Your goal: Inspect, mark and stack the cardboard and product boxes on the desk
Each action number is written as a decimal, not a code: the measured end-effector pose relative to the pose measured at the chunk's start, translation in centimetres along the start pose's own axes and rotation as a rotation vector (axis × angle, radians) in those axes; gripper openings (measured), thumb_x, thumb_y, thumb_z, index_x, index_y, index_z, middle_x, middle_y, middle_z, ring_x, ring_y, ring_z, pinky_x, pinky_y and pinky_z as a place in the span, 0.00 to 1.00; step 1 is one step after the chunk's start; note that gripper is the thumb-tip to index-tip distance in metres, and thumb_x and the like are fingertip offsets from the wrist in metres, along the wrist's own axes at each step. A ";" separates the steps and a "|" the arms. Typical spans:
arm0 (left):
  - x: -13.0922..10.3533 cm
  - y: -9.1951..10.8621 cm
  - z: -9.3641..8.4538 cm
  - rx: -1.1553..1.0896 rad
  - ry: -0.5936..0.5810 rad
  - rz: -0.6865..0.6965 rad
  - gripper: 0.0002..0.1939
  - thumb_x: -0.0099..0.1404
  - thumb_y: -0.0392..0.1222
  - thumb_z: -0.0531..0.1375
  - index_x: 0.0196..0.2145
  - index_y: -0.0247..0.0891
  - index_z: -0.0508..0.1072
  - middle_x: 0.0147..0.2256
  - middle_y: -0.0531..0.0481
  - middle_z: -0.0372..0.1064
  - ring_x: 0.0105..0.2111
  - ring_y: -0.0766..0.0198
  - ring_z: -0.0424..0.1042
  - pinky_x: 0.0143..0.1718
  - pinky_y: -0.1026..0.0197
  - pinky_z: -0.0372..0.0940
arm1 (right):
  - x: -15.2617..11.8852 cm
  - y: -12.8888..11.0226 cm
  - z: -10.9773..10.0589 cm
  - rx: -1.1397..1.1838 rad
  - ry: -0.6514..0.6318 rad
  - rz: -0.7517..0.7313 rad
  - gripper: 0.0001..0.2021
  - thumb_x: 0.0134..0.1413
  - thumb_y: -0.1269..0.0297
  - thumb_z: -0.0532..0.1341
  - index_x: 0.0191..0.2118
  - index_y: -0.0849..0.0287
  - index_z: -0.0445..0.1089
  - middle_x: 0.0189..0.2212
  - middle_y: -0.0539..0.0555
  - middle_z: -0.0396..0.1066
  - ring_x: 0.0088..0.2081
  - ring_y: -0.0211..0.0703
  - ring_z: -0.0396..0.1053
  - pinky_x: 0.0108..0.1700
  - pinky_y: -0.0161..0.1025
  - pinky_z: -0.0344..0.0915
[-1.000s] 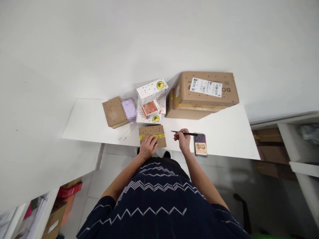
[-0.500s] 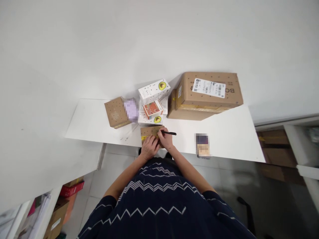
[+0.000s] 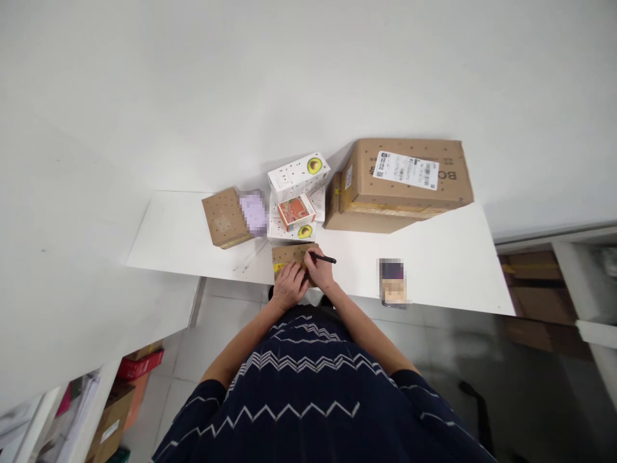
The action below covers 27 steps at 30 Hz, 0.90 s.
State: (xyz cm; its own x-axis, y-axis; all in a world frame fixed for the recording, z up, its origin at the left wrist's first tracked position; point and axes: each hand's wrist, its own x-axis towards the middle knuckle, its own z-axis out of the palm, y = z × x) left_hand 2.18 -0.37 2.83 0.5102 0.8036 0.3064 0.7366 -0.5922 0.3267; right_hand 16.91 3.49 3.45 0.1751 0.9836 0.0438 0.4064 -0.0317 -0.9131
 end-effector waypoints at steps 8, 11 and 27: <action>0.1 0.0 0.0 -0.003 0.026 0.015 0.19 0.67 0.42 0.57 0.54 0.36 0.72 0.52 0.36 0.72 0.57 0.46 0.68 0.59 0.45 0.62 | 0.0 0.1 0.0 -0.006 0.018 0.028 0.09 0.58 0.57 0.52 0.34 0.55 0.65 0.31 0.53 0.70 0.32 0.43 0.69 0.41 0.42 0.68; 0.1 0.0 0.1 -0.008 0.025 0.011 0.19 0.67 0.42 0.57 0.54 0.36 0.72 0.52 0.36 0.72 0.58 0.46 0.68 0.59 0.44 0.62 | 0.0 0.1 0.0 0.004 0.003 0.036 0.09 0.58 0.57 0.52 0.34 0.54 0.65 0.31 0.52 0.71 0.32 0.43 0.69 0.41 0.42 0.68; 0.0 0.2 -0.2 0.000 0.046 0.020 0.17 0.66 0.41 0.58 0.52 0.37 0.74 0.53 0.38 0.72 0.57 0.47 0.68 0.59 0.45 0.63 | 0.7 4.1 -4.9 -0.026 0.027 0.557 0.07 0.63 0.60 0.52 0.35 0.57 0.61 0.29 0.52 0.74 0.22 0.35 0.71 0.26 0.32 0.67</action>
State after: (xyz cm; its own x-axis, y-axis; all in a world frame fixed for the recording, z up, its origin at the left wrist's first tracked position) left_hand 2.21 -0.44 3.10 0.5042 0.7878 0.3539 0.7261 -0.6085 0.3201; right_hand 23.16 3.22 1.71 0.3923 0.8121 -0.4320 0.2676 -0.5501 -0.7910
